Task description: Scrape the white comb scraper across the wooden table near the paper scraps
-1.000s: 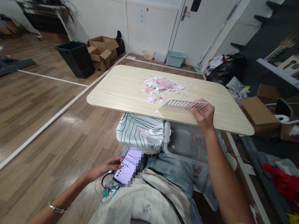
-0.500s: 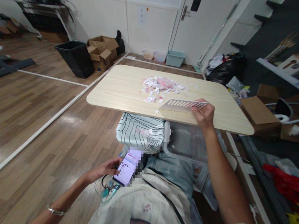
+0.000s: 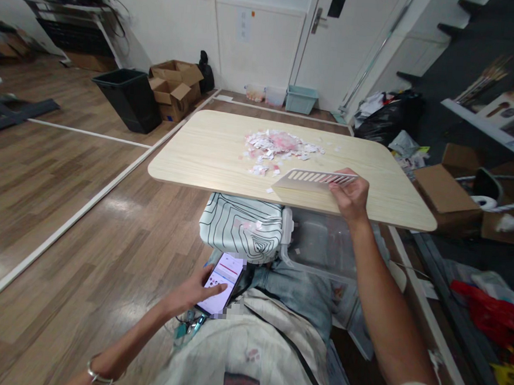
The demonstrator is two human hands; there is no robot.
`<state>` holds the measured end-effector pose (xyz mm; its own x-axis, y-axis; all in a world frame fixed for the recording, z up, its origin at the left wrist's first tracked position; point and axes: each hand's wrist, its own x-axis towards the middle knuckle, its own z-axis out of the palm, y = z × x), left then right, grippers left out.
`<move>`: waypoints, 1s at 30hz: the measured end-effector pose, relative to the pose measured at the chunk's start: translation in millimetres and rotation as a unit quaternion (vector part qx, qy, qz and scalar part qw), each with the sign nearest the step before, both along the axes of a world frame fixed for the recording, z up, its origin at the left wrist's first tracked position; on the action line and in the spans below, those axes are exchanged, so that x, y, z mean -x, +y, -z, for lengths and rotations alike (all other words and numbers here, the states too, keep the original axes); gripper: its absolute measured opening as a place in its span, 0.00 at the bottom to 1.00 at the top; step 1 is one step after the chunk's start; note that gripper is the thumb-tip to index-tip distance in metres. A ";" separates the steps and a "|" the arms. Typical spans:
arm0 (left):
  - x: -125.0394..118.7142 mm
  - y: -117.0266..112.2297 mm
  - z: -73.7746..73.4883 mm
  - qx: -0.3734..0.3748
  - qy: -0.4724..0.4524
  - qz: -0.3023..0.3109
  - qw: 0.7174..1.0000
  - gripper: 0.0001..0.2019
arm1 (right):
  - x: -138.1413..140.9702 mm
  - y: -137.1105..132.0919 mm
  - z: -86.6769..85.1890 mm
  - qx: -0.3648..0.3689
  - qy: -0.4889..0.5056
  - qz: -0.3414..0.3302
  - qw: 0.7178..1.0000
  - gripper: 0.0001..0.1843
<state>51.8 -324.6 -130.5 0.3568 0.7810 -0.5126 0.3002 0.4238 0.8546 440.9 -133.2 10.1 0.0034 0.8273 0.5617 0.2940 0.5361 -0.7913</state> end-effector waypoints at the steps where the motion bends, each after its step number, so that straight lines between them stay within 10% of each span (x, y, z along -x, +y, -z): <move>1: -5.5 -0.5 0.7 -0.003 0.031 -0.012 0.999 0.32 | 0.2 0.0 0.0 0.000 0.002 0.001 1.000 0.13; 8: -20.9 -0.5 2.2 -0.029 0.119 -0.038 0.992 0.30 | 0.7 -0.5 -1.1 -0.006 -0.001 0.004 1.000 0.13; 19: 6.0 -3.5 -9.7 0.044 -0.081 -0.038 0.995 0.24 | 0.5 -1.7 -2.1 -0.009 -0.005 0.001 1.000 0.09; 30: 23.9 -6.5 19.7 0.082 -0.132 -0.063 0.986 0.22 | -0.2 -0.7 -1.6 0.000 -0.007 0.004 1.000 0.12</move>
<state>27.9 -331.1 -150.2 0.4001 0.7421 -0.5377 0.0130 0.5820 0.8130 441.1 -133.9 11.7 0.0029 0.8274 0.5616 0.3097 0.5332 -0.7872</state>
